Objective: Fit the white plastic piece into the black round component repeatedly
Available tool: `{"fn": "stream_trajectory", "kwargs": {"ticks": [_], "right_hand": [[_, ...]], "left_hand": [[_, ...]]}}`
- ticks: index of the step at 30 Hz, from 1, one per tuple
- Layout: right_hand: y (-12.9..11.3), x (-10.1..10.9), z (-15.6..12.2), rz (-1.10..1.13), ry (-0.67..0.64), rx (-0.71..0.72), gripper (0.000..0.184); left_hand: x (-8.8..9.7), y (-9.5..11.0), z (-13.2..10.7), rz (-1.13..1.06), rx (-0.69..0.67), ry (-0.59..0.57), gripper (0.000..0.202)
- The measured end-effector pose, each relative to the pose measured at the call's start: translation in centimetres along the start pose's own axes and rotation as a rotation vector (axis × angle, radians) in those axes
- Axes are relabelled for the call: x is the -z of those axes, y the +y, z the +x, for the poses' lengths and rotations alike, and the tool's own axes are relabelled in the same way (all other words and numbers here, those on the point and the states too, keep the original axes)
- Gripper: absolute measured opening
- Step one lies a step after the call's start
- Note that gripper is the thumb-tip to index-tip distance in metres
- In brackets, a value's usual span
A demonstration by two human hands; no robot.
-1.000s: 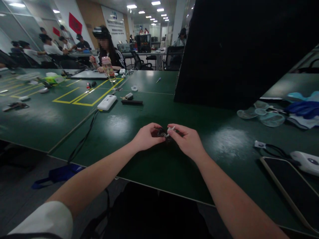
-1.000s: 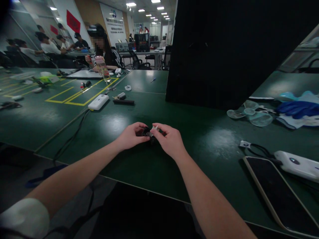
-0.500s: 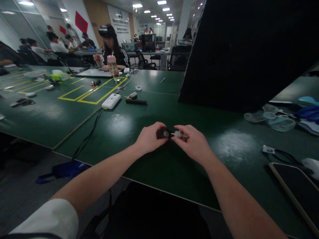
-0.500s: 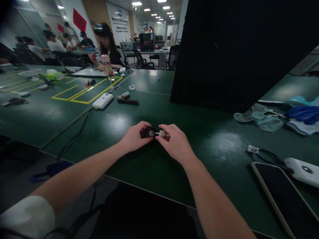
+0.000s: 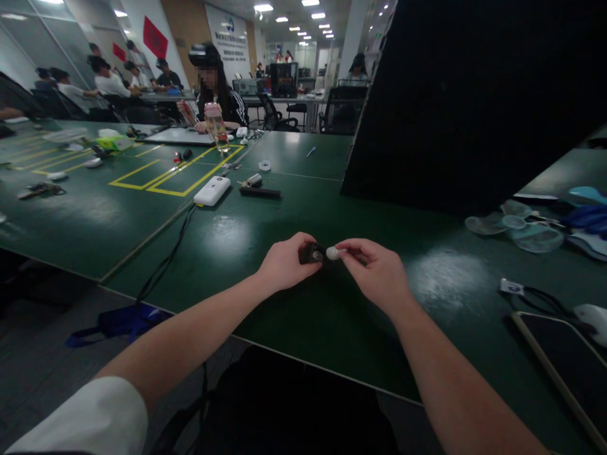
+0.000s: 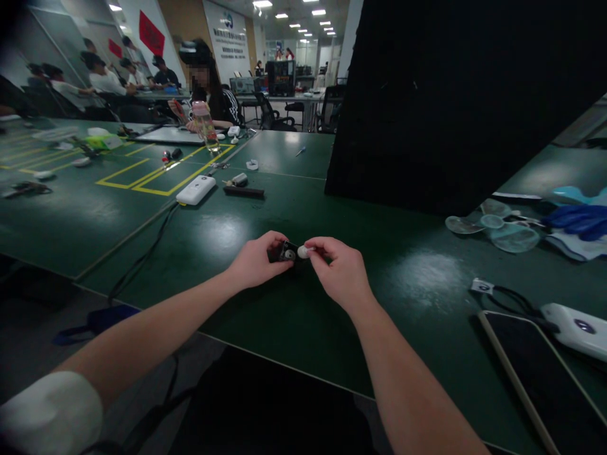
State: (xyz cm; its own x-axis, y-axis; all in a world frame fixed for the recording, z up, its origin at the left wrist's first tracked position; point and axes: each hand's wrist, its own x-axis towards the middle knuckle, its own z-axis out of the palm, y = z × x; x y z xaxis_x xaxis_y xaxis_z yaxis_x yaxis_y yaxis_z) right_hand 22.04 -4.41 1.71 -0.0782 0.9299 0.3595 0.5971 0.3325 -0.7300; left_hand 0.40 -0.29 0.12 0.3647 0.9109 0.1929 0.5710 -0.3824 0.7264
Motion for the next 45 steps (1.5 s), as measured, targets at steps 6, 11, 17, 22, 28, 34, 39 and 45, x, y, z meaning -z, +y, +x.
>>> {"fn": "stream_trajectory", "kwargs": {"ticks": [6, 11, 17, 22, 28, 34, 39, 45], "right_hand": [[-0.4, 0.0, 0.0, -0.024, 0.018, 0.053, 0.021], [-0.4, 0.3, 0.0, -0.016, 0.084, 0.053, 0.019], [-0.5, 0.6, 0.0, -0.042, 0.080, 0.037, 0.019], [-0.5, 0.3, 0.1, -0.074, 0.003, 0.035, 0.018], [-0.3, -0.4, -0.1, -0.167, 0.050, -0.045, 0.033], [0.2, 0.5, 0.2, -0.037, 0.231, -0.227, 0.065], [1.4, 0.9, 0.5, 0.005, 0.284, -0.342, 0.074], [1.7, 1.0, 0.7, -0.034, 0.220, -0.382, 0.075]], "left_hand": [[-0.1, -0.3, 0.2, -0.135, 0.037, -0.023, 0.045], [-0.1, -0.2, 0.2, -0.130, 0.029, -0.019, 0.045], [0.1, 0.0, 0.2, -0.100, 0.017, 0.006, 0.044], [0.0, 0.0, 0.1, -0.102, -0.008, -0.003, 0.046], [-0.2, 0.0, 0.1, -0.124, -0.007, -0.020, 0.046], [-0.1, -0.1, 0.2, -0.156, 0.013, -0.047, 0.046], [0.1, -0.6, 0.2, -0.153, 0.012, -0.107, 0.049], [3.7, -4.3, -1.2, -0.011, -0.084, -0.001, 0.047]]}}
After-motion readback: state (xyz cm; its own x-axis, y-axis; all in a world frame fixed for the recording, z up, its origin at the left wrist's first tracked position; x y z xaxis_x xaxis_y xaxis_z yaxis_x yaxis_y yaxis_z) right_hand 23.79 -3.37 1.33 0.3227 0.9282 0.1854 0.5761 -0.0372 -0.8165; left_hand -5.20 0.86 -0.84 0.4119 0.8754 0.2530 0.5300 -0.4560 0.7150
